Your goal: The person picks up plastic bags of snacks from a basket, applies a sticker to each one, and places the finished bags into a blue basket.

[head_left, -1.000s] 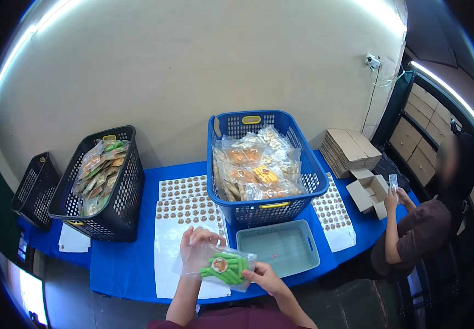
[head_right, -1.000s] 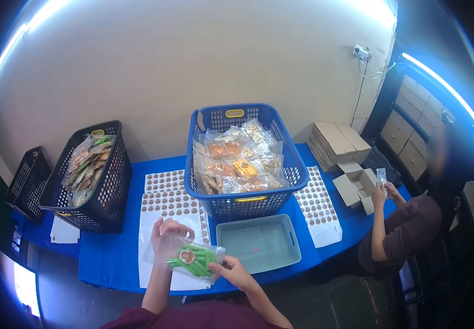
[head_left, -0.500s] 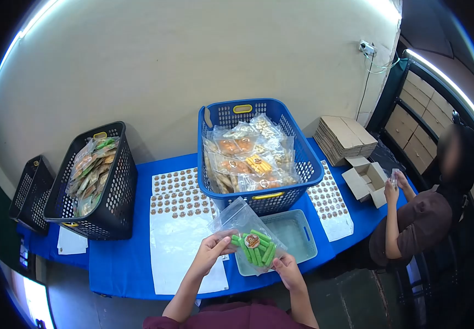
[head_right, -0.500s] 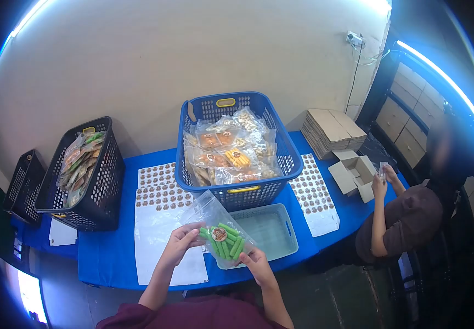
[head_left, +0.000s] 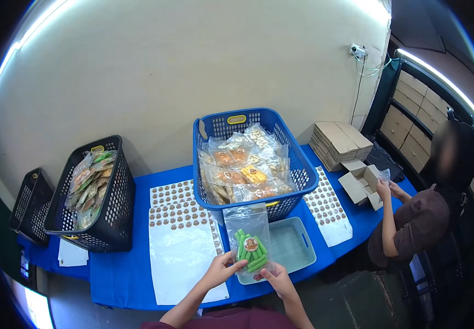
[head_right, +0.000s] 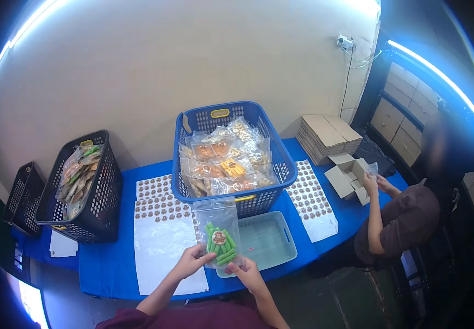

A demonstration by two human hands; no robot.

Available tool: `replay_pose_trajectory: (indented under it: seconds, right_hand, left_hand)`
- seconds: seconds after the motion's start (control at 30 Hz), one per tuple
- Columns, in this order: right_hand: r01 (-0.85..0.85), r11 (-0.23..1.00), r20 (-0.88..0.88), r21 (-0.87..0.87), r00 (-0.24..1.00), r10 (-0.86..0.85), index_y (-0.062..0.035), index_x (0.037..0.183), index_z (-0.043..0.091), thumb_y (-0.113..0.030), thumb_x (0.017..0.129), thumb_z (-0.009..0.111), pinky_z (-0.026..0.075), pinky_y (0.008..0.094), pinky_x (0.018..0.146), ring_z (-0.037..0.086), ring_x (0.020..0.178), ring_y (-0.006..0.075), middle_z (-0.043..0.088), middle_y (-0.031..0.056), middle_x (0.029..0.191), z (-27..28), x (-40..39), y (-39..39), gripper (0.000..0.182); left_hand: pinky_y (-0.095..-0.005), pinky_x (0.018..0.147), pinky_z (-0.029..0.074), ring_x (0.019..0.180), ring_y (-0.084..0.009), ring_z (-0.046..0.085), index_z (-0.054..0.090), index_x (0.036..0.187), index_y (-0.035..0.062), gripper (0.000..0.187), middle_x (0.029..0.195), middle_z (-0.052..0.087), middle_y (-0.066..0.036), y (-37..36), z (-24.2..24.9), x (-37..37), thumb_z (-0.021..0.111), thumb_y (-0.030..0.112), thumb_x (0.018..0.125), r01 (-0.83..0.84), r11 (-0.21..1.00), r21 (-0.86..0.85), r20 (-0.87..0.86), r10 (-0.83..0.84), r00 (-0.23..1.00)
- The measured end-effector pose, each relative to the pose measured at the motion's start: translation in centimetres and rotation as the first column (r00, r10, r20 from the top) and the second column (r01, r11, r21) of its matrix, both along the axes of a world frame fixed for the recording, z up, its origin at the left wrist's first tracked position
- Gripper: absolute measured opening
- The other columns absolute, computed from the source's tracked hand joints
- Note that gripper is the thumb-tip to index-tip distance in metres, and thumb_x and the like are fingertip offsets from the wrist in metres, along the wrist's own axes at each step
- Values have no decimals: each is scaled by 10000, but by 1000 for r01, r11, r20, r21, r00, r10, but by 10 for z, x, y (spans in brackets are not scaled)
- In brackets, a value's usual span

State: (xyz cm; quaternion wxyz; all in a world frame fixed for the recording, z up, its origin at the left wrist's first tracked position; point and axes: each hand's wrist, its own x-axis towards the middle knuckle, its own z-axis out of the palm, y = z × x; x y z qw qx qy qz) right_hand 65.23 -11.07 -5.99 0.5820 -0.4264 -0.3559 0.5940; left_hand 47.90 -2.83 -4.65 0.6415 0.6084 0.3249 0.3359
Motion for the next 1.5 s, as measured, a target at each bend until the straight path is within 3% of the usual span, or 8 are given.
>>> replay_pose_trajectory:
  seconds: [0.5, 0.67, 0.87, 0.93, 1.03, 1.13, 1.33, 1.5]
  right_hand:
    - [47, 999, 160, -13, 986, -44, 11, 834, 572, -170, 860, 549, 442, 222, 643, 551, 682, 108, 602, 65, 757, -7, 19, -19, 185]
    - [103, 995, 220, -12, 971, -98, 28, 932, 569, -140, 859, 540, 432, 211, 664, 543, 707, 101, 610, 86, 790, -6, 28, -23, 185]
    - [327, 945, 236, -18, 920, -314, 33, 939, 569, -102, 844, 550, 429, 207, 652, 544, 698, 99, 600, 77, 790, -7, 44, -32, 166]
    - [378, 925, 216, -38, 907, -361, 34, 936, 569, -96, 844, 548, 431, 207, 648, 547, 700, 101, 600, 82, 790, -13, 46, -34, 161]
    - [339, 935, 213, -103, 926, -312, 37, 931, 568, -93, 847, 541, 437, 210, 647, 555, 709, 106, 603, 88, 791, -17, 43, -39, 157]
    - [280, 950, 234, -139, 942, -243, 38, 929, 569, -92, 850, 537, 443, 215, 648, 560, 713, 110, 604, 89, 786, -14, 42, -38, 156]
    - [275, 948, 237, -161, 943, -233, 29, 864, 575, -95, 853, 527, 434, 212, 641, 547, 664, 99, 599, 76, 743, -24, 34, -26, 133]
    - [342, 934, 258, -103, 916, -307, -39, 629, 487, -131, 854, 526, 357, 209, 545, 465, 538, 80, 494, 19, 580, -20, 23, -3, 247]
  left_hand:
    - [-217, 489, 395, 544, -54, 496, 529, 787, 6, 262, 583, 535, -16, 9, -8, 11, 596, 255, 833, 237, 972, -14, -186, -235, 954]
    - [-226, 480, 396, 540, -58, 499, 490, 749, 11, 226, 566, 532, -31, 28, 13, 21, 601, 193, 825, 108, 956, 272, -149, -69, 986]
    - [-195, 462, 384, 516, -35, 487, 534, 754, -5, 224, 548, 521, 7, 94, 63, 39, 589, 195, 838, -227, 941, 253, 152, 193, 969]
    - [-217, 537, 449, 596, -91, 529, 479, 1071, -20, 398, 726, 578, -67, 136, 77, 46, 574, 293, 843, -195, 967, 164, -85, 211, 974]
    - [-263, 658, 493, 786, -196, 575, 127, 1322, 11, 748, 1062, 502, -175, 194, 41, 63, 560, 379, 835, -154, 921, -357, 144, 217, 966]
    - [-299, 740, 495, 969, -300, 538, -157, 1321, 89, 942, 1285, 286, -199, 172, 36, 56, 579, 389, 817, -87, 946, -311, 193, 152, 969]
    - [-273, 777, 465, 991, -208, 545, 247, 1268, 45, 463, 1278, 307, -116, 89, 17, 8, 485, 79, 872, -96, 993, 64, 225, 80, 971]
    - [-264, 777, 441, 953, -164, 555, 430, 1142, 9, 281, 1079, 531, -97, 24, -31, -49, 469, 128, 890, -177, 976, -129, 109, 191, 976]
